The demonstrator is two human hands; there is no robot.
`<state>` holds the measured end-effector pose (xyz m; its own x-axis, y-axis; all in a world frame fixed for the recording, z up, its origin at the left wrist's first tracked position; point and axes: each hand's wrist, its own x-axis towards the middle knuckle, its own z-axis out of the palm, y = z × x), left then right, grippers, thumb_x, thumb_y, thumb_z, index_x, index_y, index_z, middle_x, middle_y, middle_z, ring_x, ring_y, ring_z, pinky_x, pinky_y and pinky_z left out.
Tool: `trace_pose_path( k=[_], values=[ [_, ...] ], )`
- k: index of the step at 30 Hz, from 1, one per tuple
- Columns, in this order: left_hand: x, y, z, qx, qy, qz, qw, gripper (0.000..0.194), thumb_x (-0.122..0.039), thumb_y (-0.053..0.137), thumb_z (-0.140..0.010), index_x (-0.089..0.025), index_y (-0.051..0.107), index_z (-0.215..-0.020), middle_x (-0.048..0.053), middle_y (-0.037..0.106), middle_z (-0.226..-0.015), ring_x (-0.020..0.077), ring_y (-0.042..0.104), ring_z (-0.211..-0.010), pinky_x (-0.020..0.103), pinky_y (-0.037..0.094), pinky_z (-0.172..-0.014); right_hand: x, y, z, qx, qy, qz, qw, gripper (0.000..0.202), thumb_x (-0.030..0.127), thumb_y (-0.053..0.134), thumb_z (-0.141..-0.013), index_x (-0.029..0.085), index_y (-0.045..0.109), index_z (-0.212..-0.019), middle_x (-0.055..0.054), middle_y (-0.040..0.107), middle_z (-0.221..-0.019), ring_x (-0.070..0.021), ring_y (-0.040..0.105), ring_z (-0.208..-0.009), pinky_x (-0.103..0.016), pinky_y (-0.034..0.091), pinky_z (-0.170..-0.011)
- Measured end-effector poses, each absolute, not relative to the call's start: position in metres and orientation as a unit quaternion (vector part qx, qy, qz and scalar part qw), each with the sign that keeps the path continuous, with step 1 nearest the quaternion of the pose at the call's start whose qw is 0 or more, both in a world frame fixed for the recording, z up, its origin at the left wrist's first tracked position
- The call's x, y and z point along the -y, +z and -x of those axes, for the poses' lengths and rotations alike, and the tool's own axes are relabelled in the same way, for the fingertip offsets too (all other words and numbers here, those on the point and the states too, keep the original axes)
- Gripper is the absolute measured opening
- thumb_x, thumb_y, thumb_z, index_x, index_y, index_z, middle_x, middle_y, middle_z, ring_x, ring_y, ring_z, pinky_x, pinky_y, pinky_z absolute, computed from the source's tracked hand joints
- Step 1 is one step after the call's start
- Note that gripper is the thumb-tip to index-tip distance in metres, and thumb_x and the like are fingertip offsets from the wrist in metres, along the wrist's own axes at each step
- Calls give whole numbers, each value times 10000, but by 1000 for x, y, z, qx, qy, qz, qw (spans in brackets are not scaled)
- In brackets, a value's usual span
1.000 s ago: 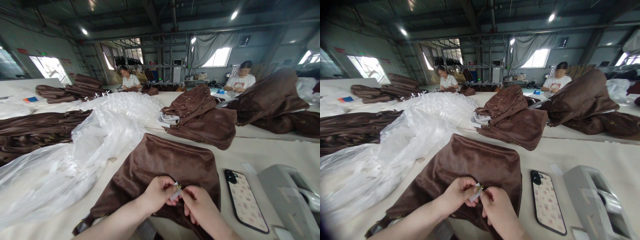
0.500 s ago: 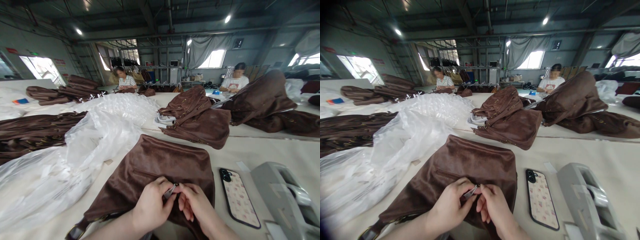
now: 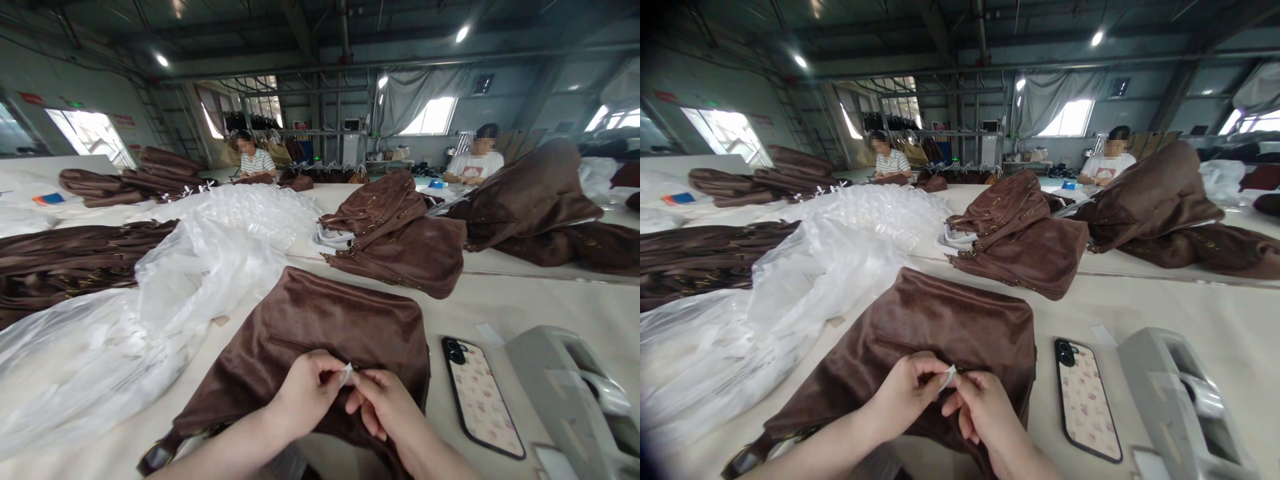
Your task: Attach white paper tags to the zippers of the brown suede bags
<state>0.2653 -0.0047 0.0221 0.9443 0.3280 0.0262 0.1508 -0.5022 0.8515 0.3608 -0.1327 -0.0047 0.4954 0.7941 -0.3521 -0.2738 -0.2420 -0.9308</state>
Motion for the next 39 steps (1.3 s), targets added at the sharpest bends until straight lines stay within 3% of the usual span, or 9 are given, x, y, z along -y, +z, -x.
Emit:
trace_pose_path(
  k=[3, 8, 16, 20, 23, 26, 28, 34, 39],
  values=[
    [10, 26, -259, -92, 146, -938, 300, 273, -170, 429, -897, -200, 699, -866, 39, 637, -815, 137, 602, -749, 228, 478, -713, 131, -8, -359, 197, 440, 638, 600, 493, 608, 557, -727, 117, 590, -736, -44, 652, -590, -33, 359, -263, -180, 178, -274],
    [18, 30, -250, 5, 85, -995, 42, 366, -114, 418, -879, -146, 545, -1220, 81, 627, -966, 203, 609, -813, 332, 536, -718, 131, -9, -356, 185, 437, 628, 617, 427, 560, 554, -742, 151, 529, -623, -12, 612, -518, -34, 351, -256, -180, 177, -271],
    [19, 27, -245, 39, 44, -998, -19, 361, -93, 462, -860, -142, 523, -1213, 97, 601, -1015, 209, 595, -878, 316, 541, -725, 133, -4, -356, 93, 482, 581, 649, 450, 574, 606, -676, 125, 598, -688, -26, 617, -521, -69, 449, -292, -170, 219, -273],
    [20, 30, -244, 11, 60, -996, 63, 325, -114, 443, -871, -152, 545, -1177, 91, 604, -994, 203, 591, -865, 318, 530, -743, 132, -5, -354, 120, 450, 618, 634, 468, 593, 645, -661, 131, 573, -634, 2, 577, -485, -53, 409, -272, -172, 201, -271],
    [16, 34, -247, -52, 101, -957, 267, 244, -231, 385, -928, -176, 598, -1033, 73, 621, -935, 169, 607, -805, 282, 512, -751, 132, -3, -354, 131, 430, 631, 633, 439, 578, 613, -687, 148, 553, -618, 25, 536, -441, -50, 382, -268, -177, 206, -279],
    [12, 29, -253, -138, 75, -853, 498, 383, -404, 283, -958, -169, 584, -931, 38, 623, -737, 125, 601, -580, 225, 493, -557, 132, -4, -356, 145, 425, 651, 613, 400, 548, 586, -700, 150, 571, -665, 21, 552, -451, -58, 396, -274, -178, 209, -282],
    [11, 23, -258, -181, 34, -792, 582, 395, -481, 339, -922, -155, 562, -903, 22, 619, -683, 117, 588, -508, 211, 467, -478, 131, -8, -358, 161, 422, 665, 594, 415, 564, 566, -711, 150, 575, -686, 18, 561, -461, -61, 405, -275, -176, 211, -283],
    [12, 13, -272, -225, -9, -717, 660, 365, -492, 618, -719, -143, 570, -815, -5, 609, -626, 102, 574, -536, 223, 480, -542, 130, -5, -359, 231, 398, 725, 512, 433, 568, 472, -812, 155, 576, -736, 8, 597, -504, -62, 416, -298, -174, 231, -305],
    [9, 14, -272, -217, -33, -715, 663, 389, -502, 662, -635, -149, 566, -765, -29, 571, -581, 85, 516, -495, 201, 417, -501, 182, 52, -351, 308, 189, 802, 475, 340, 461, 446, -889, 190, 650, -907, -31, 673, -680, -123, 589, -521, -220, 454, -514]
  ],
)
